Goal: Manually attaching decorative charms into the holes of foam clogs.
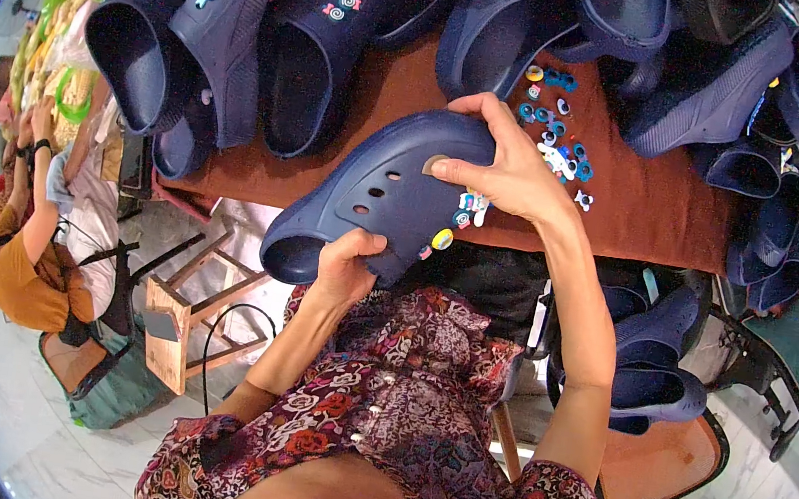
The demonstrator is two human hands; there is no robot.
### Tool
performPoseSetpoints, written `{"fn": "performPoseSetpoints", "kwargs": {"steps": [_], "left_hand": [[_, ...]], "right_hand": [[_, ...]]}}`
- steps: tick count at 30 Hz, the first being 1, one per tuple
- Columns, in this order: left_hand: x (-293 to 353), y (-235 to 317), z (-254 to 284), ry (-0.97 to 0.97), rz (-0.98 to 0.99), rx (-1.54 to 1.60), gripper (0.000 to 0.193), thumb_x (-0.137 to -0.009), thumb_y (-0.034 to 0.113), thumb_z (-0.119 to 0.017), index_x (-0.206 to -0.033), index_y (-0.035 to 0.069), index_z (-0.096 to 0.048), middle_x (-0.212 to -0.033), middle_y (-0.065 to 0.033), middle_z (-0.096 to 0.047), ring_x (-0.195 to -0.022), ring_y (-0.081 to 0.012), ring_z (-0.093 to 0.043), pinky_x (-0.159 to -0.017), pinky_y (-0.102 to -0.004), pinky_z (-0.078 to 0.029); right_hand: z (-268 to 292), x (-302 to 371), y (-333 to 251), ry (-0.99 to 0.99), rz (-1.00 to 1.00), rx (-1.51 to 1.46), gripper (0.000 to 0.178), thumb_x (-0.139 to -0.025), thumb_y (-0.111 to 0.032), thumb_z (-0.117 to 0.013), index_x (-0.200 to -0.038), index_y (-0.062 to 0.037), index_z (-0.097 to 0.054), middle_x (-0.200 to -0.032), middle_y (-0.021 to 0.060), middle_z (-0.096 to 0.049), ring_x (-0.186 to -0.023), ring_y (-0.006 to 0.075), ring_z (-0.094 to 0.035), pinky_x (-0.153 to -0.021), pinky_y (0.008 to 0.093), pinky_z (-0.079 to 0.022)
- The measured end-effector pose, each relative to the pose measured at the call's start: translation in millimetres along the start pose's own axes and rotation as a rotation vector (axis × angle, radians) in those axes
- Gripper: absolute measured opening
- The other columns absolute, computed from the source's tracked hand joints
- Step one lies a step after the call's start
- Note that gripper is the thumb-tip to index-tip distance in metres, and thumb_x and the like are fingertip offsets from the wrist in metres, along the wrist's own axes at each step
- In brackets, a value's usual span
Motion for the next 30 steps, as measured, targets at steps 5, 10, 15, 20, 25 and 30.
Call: {"fn": "performPoseSetpoints", "kwargs": {"steps": [5, 10, 15, 20, 25, 30], "left_hand": [[1.1, 8.2, -3.1, 0.023, -0.039, 0.025, 0.06, -0.068, -0.001, -0.055, -0.127, -0.002, -0.046, -0.118, -0.0141, -0.057, -0.107, -0.0269, -0.059, -0.093, -0.0388, -0.049], [4.2, 10.4, -0.2, 0.047, 0.041, 0.084, 0.059, -0.067, -0.002, -0.054, -0.125, -0.004, -0.047, -0.117, -0.0164, -0.059, -0.107, -0.0292, -0.06, -0.094, -0.0418, -0.049], [12.0, 17.1, 2.8, 0.105, 0.033, 0.06, 0.057, -0.067, -0.002, -0.052, -0.124, -0.004, -0.048, -0.116, -0.0169, -0.059, -0.107, -0.0308, -0.06, -0.093, -0.0426, -0.05], [14.1, 18.0, 26.7, 0.232, 0.019, 0.05, 0.059, -0.061, -0.001, -0.05, -0.12, -0.003, -0.052, -0.113, -0.0142, -0.061, -0.105, -0.0301, -0.06, -0.094, -0.0417, -0.049], [12.0, 18.9, 44.0, 0.196, -0.043, 0.2, 0.059, -0.062, -0.004, -0.048, -0.121, -0.003, -0.051, -0.115, -0.0146, -0.06, -0.109, -0.0301, -0.058, -0.096, -0.0403, -0.047], [9.8, 25.2, 39.3, 0.185, -0.048, 0.226, 0.059, -0.064, -0.005, -0.046, -0.123, -0.004, -0.051, -0.118, -0.0148, -0.059, -0.11, -0.0298, -0.057, -0.097, -0.039, -0.047]], "right_hand": [[3.1, 1.1, -2.0, 0.073, 0.098, 0.078, 0.056, -0.074, -0.022, -0.081, -0.119, -0.0041, -0.054, -0.111, 0.0116, -0.053, -0.108, 0.021, -0.053, -0.092, 0.0322, -0.044], [1.9, 4.8, 2.5, 0.085, 0.195, 0.16, 0.06, -0.078, -0.025, -0.079, -0.128, -0.0042, -0.052, -0.118, 0.0068, -0.054, -0.107, 0.0171, -0.056, -0.094, 0.0316, -0.044], [-4.2, 9.5, 5.7, 0.132, 0.16, 0.035, 0.058, -0.074, -0.026, -0.08, -0.123, -0.0076, -0.055, -0.112, 0.0139, -0.054, -0.108, 0.0254, -0.054, -0.094, 0.0347, -0.043], [-10.5, 15.6, -16.2, 0.248, 0.203, 0.295, 0.053, -0.072, -0.027, -0.078, -0.119, -0.012, -0.058, -0.107, 0.0132, -0.055, -0.102, 0.0309, -0.055, -0.089, 0.039, -0.044], [-5.7, 22.9, -2.8, 0.334, 0.247, 0.081, 0.041, -0.077, -0.024, -0.076, -0.113, -0.0083, -0.062, -0.108, 0.0108, -0.058, -0.106, 0.0265, -0.056, -0.092, 0.0362, -0.044], [54.7, 57.2, 42.1, 0.661, 0.172, 0.086, 0.017, -0.089, -0.009, -0.063, -0.106, -0.0039, -0.065, -0.102, 0.0037, -0.06, -0.086, 0.0106, -0.06, -0.074, 0.0249, -0.049]]}}
Point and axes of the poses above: each hand's wrist, its own x-axis away from the middle knuckle, its own z-axis out of the back of the hand, y = z × x, the point moved 10 cm from there along -x, towards the middle knuckle
